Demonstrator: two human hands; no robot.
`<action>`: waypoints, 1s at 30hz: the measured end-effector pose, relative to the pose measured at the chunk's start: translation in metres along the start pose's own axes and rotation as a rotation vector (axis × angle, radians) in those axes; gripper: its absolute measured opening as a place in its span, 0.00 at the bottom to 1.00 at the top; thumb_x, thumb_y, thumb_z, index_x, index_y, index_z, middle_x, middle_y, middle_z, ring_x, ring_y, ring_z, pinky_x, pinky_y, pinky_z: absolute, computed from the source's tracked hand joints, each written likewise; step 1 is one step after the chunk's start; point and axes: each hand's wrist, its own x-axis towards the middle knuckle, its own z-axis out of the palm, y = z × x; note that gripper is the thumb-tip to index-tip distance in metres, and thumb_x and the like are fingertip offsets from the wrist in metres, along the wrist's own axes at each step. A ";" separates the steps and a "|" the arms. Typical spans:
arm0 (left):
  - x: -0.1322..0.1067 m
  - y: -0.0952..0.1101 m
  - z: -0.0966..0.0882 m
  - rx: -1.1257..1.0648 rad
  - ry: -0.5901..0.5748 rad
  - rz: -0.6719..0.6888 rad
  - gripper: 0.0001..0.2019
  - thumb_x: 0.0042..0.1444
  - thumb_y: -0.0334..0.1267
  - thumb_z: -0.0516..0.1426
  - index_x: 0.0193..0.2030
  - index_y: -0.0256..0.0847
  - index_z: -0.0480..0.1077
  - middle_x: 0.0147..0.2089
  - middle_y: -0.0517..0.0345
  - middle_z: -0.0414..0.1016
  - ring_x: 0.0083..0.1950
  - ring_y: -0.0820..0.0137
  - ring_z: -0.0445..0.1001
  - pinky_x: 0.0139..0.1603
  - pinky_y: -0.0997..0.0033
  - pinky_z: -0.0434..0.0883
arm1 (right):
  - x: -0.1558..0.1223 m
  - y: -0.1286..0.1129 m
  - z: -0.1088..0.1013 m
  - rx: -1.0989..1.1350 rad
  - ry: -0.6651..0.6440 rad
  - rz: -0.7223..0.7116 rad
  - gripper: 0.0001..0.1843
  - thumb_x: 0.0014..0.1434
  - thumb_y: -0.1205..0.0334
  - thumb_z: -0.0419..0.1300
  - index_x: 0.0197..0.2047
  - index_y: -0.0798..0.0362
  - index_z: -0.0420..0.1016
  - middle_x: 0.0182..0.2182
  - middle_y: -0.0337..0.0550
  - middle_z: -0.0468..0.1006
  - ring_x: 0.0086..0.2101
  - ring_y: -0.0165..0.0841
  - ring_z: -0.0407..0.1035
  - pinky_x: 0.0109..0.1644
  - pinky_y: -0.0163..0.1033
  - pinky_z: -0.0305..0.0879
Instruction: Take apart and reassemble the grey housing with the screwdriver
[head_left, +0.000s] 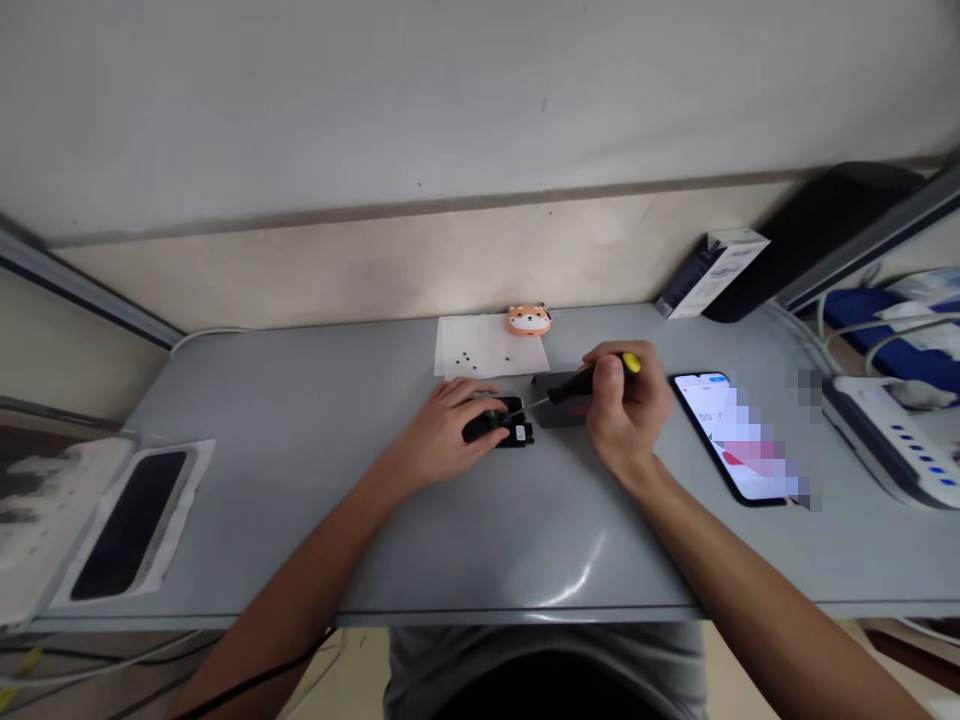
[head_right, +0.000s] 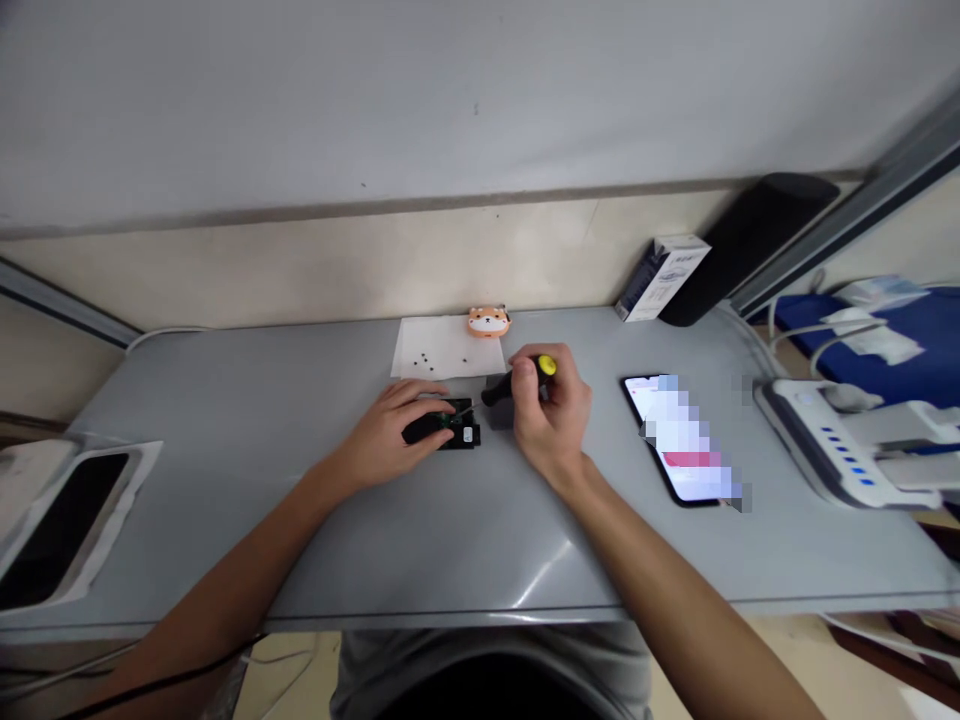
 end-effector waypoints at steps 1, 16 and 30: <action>0.000 0.000 0.001 -0.007 0.019 0.015 0.08 0.68 0.39 0.63 0.51 0.45 0.79 0.57 0.52 0.80 0.59 0.60 0.78 0.65 0.54 0.72 | 0.000 0.000 0.000 0.011 0.011 0.013 0.15 0.72 0.50 0.56 0.36 0.49 0.72 0.26 0.35 0.74 0.24 0.28 0.67 0.27 0.34 0.65; 0.006 0.002 -0.003 -0.041 0.118 0.065 0.09 0.71 0.37 0.58 0.42 0.45 0.81 0.46 0.55 0.84 0.49 0.65 0.80 0.56 0.57 0.74 | 0.004 -0.002 0.000 0.005 0.084 0.045 0.20 0.73 0.44 0.54 0.35 0.49 0.72 0.27 0.37 0.73 0.25 0.29 0.67 0.29 0.37 0.65; 0.005 0.004 0.001 -0.054 0.100 0.057 0.07 0.69 0.40 0.62 0.41 0.44 0.80 0.44 0.56 0.84 0.47 0.65 0.79 0.55 0.59 0.73 | 0.002 -0.003 0.000 0.041 0.065 0.049 0.19 0.73 0.46 0.54 0.36 0.49 0.72 0.27 0.35 0.73 0.24 0.28 0.66 0.26 0.35 0.64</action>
